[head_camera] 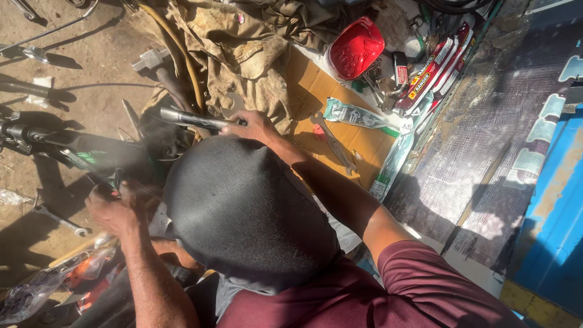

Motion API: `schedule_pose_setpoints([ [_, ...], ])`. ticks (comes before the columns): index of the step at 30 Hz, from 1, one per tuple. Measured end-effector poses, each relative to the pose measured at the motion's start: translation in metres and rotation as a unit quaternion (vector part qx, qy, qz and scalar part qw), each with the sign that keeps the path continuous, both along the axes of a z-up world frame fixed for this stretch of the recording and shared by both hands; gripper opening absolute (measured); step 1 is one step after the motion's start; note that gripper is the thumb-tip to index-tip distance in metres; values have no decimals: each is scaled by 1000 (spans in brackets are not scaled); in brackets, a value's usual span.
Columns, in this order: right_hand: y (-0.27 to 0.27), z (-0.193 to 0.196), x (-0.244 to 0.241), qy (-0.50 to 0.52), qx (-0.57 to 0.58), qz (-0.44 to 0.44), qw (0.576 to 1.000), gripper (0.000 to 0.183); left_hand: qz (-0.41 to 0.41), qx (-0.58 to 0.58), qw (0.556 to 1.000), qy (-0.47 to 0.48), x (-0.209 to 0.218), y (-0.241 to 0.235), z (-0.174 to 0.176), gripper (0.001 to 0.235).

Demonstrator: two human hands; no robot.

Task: The person applies lubricant to a bicycle part, then uses a hammer and pliers to work on the component. They subsequently use a wrench to tighten a bolt on the bicycle frame.

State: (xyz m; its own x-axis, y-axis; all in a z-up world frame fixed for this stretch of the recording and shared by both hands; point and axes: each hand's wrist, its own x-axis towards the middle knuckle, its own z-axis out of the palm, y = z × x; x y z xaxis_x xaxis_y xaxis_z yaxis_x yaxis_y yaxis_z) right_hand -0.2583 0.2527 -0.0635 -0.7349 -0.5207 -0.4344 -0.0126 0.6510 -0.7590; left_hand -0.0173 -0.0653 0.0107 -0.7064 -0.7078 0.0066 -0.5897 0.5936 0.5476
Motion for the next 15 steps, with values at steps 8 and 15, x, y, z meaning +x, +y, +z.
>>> schedule_pose_setpoints([
  [8, -112, 96, 65, -158, -230, 34, 960, 50, 119, 616, 739, 246, -90, 66, 77, 37],
  [15, -103, 88, 78, -336, -266, -117, 896, 47, 52, 436, 851, 288, -102, 41, 86, 23],
])
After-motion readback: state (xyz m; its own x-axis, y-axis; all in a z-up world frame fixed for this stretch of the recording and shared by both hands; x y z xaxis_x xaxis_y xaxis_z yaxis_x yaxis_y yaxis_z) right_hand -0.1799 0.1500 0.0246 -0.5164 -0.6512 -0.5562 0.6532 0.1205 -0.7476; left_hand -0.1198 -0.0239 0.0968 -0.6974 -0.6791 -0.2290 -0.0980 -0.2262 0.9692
